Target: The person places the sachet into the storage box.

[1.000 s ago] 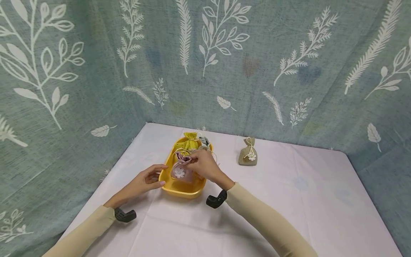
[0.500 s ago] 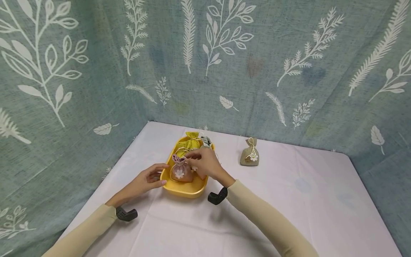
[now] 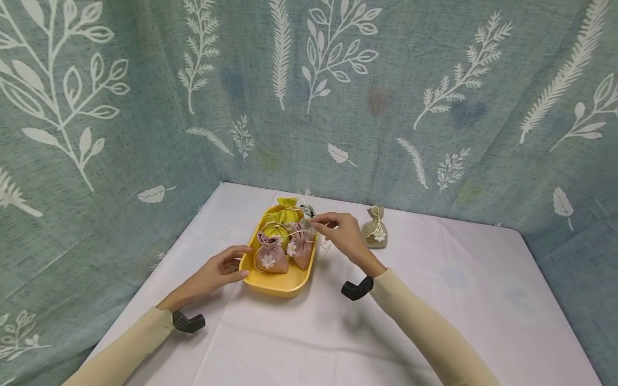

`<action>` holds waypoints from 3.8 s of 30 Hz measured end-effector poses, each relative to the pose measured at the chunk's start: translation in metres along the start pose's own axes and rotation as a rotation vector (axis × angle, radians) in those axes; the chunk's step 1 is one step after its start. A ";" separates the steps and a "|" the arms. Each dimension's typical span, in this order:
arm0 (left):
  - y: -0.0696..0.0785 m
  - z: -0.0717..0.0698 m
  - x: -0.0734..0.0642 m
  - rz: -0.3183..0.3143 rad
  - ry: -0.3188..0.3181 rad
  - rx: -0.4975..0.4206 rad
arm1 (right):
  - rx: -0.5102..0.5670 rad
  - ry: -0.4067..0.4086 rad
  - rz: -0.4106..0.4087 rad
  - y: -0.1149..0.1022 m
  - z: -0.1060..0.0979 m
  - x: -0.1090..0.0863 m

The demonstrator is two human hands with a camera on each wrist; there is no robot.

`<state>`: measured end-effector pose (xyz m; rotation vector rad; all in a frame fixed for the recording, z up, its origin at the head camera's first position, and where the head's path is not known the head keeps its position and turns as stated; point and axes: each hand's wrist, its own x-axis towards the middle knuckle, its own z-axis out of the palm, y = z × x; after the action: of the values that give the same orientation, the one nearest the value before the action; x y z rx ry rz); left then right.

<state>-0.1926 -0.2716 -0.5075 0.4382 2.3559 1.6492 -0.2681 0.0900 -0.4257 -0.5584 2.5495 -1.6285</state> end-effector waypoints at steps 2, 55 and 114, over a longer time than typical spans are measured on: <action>0.000 0.000 0.000 -0.003 0.003 0.008 | 0.001 0.022 0.032 0.006 -0.010 -0.002; 0.000 0.000 0.000 -0.012 0.005 0.018 | -0.057 0.025 0.358 0.111 -0.115 -0.013; -0.002 0.000 0.003 0.004 0.008 0.032 | 0.078 0.017 0.107 0.020 -0.061 -0.038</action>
<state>-0.1954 -0.2716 -0.5094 0.4436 2.3916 1.6201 -0.2529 0.1632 -0.4215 -0.3961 2.4678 -1.6937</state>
